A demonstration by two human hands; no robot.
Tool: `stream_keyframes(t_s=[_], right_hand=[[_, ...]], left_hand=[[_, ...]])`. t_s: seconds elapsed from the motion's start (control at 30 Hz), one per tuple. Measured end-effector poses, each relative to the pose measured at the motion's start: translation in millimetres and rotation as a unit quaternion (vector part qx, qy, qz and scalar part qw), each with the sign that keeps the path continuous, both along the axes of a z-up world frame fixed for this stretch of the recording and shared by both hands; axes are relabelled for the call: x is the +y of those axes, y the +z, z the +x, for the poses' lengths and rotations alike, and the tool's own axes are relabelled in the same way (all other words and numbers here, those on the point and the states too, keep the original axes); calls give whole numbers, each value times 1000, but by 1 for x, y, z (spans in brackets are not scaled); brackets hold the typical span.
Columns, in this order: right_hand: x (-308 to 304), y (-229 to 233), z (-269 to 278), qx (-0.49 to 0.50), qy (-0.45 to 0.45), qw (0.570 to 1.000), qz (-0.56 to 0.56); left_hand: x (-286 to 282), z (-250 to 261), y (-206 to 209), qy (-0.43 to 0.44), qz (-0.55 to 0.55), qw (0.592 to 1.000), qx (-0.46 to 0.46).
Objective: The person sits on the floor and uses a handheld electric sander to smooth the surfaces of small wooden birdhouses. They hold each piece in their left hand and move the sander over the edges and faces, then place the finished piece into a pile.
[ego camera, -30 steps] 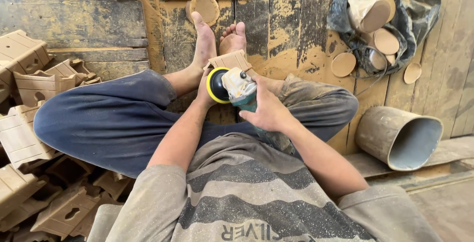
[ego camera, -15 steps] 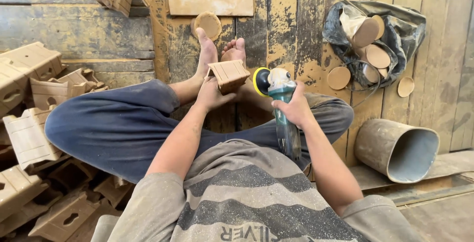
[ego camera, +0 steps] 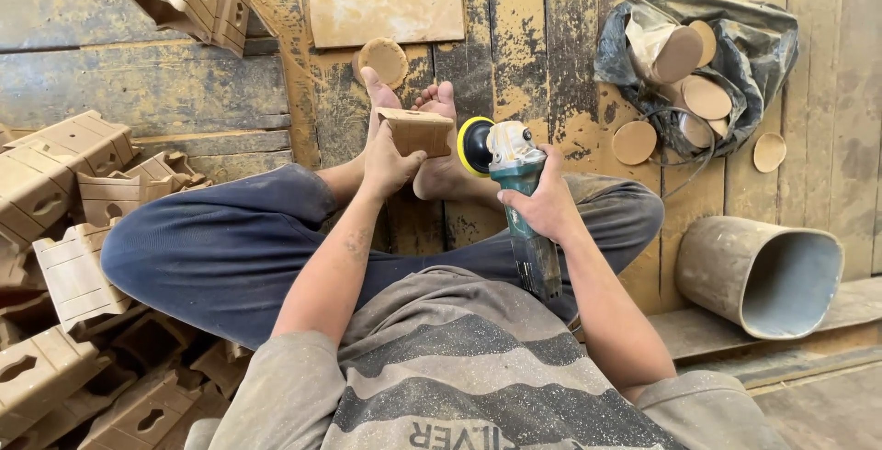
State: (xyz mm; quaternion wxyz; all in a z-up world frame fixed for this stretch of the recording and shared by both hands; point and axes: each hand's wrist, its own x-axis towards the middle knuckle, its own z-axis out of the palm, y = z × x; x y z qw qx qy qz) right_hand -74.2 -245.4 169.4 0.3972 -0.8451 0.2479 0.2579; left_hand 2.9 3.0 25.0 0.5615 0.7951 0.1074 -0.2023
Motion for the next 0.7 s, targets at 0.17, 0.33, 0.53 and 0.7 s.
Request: stream_keyframes(t_s=[0.17,0.33,0.53,0.7], right_hand=[[18,3,17,-17,53,998,13],[52,20,37,-27,102,993,47],[76,21,52,-35,175,982,54],[64,11,50,-29,168,984,47]], left_hand=[[1,0,-23,-82,29,996,16],[-2,-6,-72,-89,27,996,0],[-1,-1,-2,-199,-90,965,-143],[-2,-18,-95,-77,-1,997,2]])
